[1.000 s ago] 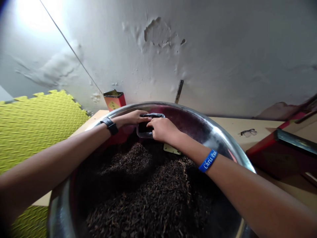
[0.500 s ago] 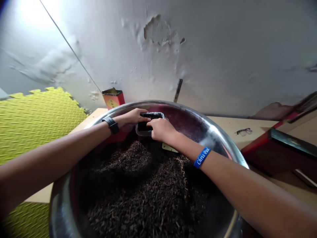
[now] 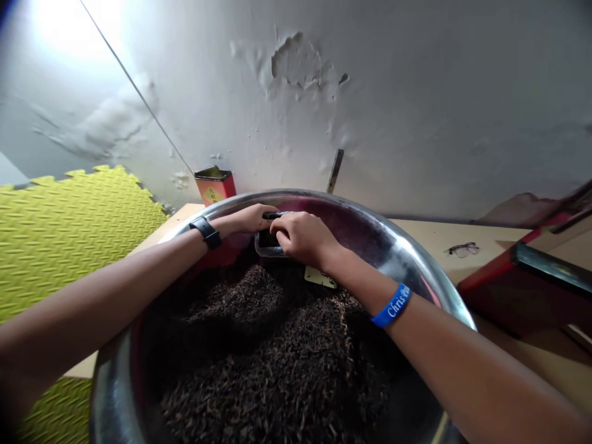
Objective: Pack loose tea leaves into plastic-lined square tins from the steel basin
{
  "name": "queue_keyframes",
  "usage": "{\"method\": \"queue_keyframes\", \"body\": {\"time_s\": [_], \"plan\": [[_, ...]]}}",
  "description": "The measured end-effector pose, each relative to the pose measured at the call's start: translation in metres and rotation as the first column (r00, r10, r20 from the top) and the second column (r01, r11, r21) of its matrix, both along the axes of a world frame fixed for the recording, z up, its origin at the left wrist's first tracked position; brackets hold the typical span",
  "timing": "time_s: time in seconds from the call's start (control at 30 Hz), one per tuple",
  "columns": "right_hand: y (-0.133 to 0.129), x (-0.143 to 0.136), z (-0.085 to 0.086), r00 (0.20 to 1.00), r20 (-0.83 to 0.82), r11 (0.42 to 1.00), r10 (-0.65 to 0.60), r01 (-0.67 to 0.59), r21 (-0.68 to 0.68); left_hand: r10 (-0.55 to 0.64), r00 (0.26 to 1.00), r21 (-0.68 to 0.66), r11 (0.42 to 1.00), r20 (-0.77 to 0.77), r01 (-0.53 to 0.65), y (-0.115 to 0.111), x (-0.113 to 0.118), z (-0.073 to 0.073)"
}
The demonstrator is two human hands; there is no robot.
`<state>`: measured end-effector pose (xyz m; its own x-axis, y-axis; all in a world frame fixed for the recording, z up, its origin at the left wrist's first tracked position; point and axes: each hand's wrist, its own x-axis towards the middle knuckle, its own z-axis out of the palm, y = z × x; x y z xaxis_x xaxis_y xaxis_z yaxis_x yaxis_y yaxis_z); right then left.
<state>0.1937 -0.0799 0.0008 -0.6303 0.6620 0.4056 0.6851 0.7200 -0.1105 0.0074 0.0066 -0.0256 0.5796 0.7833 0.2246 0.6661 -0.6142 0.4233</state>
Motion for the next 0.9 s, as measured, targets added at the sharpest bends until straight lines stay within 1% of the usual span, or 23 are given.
{"method": "queue_keyframes", "body": {"time_s": [0.07, 0.13, 0.17, 0.2, 0.27, 0.33, 0.43, 0.53, 0.63, 0.77, 0.83, 0.9], "plan": [[-0.001, -0.002, -0.003, 0.993, 0.014, 0.992, 0.119, -0.118, -0.041, -0.009, 1.0, 0.025, 1.0, -0.012, 0.009, -0.001, 0.0, 0.001], [-0.002, -0.005, -0.009, 0.963, 0.061, 0.959, 0.261, -0.252, -0.125, -0.014, 1.0, 0.037, 0.999, -0.022, 0.015, -0.002, 0.0, 0.002], [-0.003, -0.008, -0.013, 0.945, 0.085, 0.939, 0.315, -0.297, -0.174, -0.013, 1.0, 0.034, 0.999, -0.023, 0.014, -0.003, 0.0, 0.003], [-0.004, -0.01, -0.018, 0.929, 0.114, 0.921, 0.351, -0.321, -0.22, -0.01, 1.0, 0.027, 1.0, -0.021, 0.01, -0.004, 0.0, 0.004], [-0.006, -0.014, -0.029, 0.904, 0.193, 0.901, 0.381, -0.316, -0.297, 0.002, 1.0, 0.005, 1.0, -0.009, -0.002, -0.005, 0.0, 0.005], [-0.007, -0.016, -0.039, 0.886, 0.281, 0.894, 0.37, -0.257, -0.368, 0.02, 1.0, -0.019, 1.0, -0.007, -0.02, -0.006, 0.0, 0.006], [-0.006, -0.016, -0.054, 0.865, 0.396, 0.884, 0.309, -0.107, -0.456, 0.02, 1.0, -0.034, 0.999, -0.018, -0.02, -0.007, 0.0, 0.007], [-0.003, -0.016, -0.063, 0.851, 0.494, 0.879, 0.18, 0.086, -0.469, 0.0, 1.0, -0.024, 1.0, -0.021, 0.0, -0.006, 0.0, 0.007], [-0.002, -0.019, -0.065, 0.842, 0.539, 0.859, 0.038, 0.248, -0.448, 0.017, 1.0, -0.019, 1.0, -0.024, -0.017, -0.004, 0.0, 0.006], [0.001, -0.019, -0.067, 0.802, 0.597, 0.841, -0.038, 0.348, -0.415, 0.03, 0.999, -0.028, 0.999, -0.016, -0.03, -0.004, 0.002, 0.005], [0.005, -0.016, -0.071, 0.775, 0.628, 0.826, -0.066, 0.395, -0.401, 0.028, 0.999, -0.033, 0.999, -0.016, -0.028, -0.004, 0.002, 0.006], [0.011, -0.013, -0.076, 0.766, 0.638, 0.819, -0.077, 0.414, -0.398, 0.029, 0.999, -0.034, 0.999, -0.016, -0.029, -0.005, 0.002, 0.006]]}}
